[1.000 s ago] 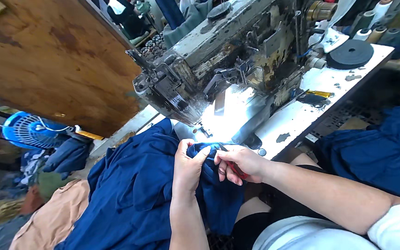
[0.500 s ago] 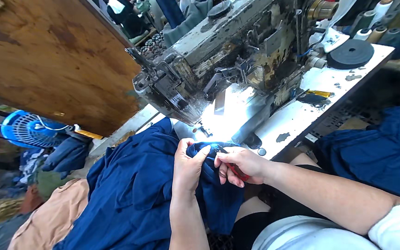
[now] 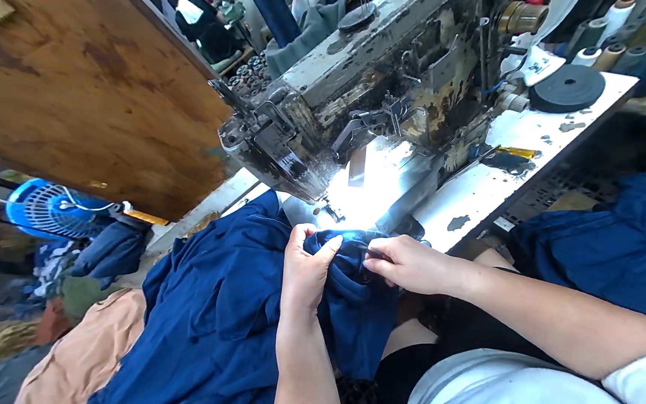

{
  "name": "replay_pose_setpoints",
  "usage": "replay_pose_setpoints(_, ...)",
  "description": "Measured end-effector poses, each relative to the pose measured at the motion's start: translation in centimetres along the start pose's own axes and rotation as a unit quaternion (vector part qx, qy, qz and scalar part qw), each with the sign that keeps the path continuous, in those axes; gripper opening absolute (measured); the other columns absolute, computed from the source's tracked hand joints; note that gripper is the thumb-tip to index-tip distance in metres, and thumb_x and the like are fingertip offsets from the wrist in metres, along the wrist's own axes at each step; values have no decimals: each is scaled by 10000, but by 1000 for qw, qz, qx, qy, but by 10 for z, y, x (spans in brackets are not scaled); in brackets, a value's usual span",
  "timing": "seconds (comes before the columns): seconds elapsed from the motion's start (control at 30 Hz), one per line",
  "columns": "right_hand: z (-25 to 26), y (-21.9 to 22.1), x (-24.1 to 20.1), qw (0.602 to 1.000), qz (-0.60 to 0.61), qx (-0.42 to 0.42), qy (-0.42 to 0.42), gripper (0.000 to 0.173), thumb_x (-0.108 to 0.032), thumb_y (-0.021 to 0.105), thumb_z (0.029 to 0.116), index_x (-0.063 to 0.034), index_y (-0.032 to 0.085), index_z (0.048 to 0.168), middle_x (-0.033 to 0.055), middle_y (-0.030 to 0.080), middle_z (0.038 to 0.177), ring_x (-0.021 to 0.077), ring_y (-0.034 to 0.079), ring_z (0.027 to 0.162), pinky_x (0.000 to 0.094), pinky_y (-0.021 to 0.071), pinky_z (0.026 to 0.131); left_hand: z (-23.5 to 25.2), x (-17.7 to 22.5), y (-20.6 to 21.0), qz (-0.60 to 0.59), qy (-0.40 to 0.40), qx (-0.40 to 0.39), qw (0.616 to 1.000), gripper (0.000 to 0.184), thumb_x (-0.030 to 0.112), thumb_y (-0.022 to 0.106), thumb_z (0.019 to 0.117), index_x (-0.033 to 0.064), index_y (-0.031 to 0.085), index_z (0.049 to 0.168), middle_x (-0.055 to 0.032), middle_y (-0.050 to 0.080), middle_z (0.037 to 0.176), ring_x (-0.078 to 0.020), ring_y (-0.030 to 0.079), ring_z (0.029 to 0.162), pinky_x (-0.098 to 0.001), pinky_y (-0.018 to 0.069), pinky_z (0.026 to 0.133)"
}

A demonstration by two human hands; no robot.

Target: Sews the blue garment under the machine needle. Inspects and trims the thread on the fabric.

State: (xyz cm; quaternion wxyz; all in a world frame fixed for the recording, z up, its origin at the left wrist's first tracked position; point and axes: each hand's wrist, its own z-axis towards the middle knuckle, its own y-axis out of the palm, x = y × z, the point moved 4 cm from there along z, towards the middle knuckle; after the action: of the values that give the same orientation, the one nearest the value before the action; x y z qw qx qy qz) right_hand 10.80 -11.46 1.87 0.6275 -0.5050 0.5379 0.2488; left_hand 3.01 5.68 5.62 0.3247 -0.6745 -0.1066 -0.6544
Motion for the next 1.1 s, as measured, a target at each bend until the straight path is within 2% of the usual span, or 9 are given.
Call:
replay_pose_setpoints(0.2,-2,-18,-6,955,-104,245,-130,391,-438,634,980,-65,723,1054,60,660,819,175,624,723,385,540,671,2,-1,0,2,7,-5,1000,345,2,780,811,34,560,1075,-94,651,1031,-132,671,937,-289,595,809)
replay_pose_setpoints(0.3,23,-15,-15,983,-94,148,-62,377,-390,587,1028,-55,703,1154,100,690,954,227,660,899,450,539,839,1,0,0,3,23,-42,999,365,25,781,813,41,546,1092,-81,652,1026,-133,671,938,-288,594,811)
replay_pose_setpoints(0.43,32,-14,-14,987,-55,135,-70,332,-310,535,1060,-40,721,1013,73,667,855,165,629,825,385,511,786,0,-1,-5,22,22,-102,994,536,24,771,748,28,500,1210,-91,637,1107,-136,673,991,-287,597,825)
replay_pose_setpoints(0.57,20,-26,-8,964,257,71,-23,173,-157,596,1035,-68,669,906,-65,591,700,-29,430,513,138,351,483,0,-2,-5,41,1,-107,993,588,-14,788,730,24,492,1236,-107,669,1111,-148,694,996,-299,604,832)
replay_pose_setpoints(0.7,1,-42,-12,871,479,36,-97,168,-71,534,1025,-85,639,894,-37,582,655,-25,463,479,110,387,458,2,1,-2,78,8,-107,991,581,11,798,722,37,509,1225,-80,673,1096,-116,691,981,-265,597,823)
replay_pose_setpoints(0.83,-1,-36,-29,886,410,24,-217,205,-168,507,1071,-68,677,1128,37,731,912,15,601,596,136,444,483,5,-1,2,104,10,-115,988,523,53,815,726,43,569,1188,-74,674,1092,-119,679,989,-283,590,842)
replay_pose_setpoints(0.9,-3,-28,-37,906,367,5,-212,209,-168,472,1086,-98,614,949,-47,640,698,-4,557,545,141,434,489,6,-1,3,110,37,-120,986,443,65,832,729,58,597,1104,-49,691,998,-102,685,930,-272,588,812)
replay_pose_setpoints(1.0,-26,-39,-27,937,296,51,-179,204,-146,509,1055,-142,612,880,-124,508,645,-57,422,529,113,346,487,-1,5,-3,193,102,-98,971,289,91,835,763,86,651,986,3,693,945,-52,669,901,-240,569,817)
replay_pose_setpoints(1.1,-70,-84,20,963,220,114,-102,129,-213,555,1011,-213,621,900,-136,483,621,-52,383,487,131,318,447,-23,19,-41,328,141,-13,934,221,72,782,793,36,690,991,-103,703,992,-190,677,948,-439,560,842)
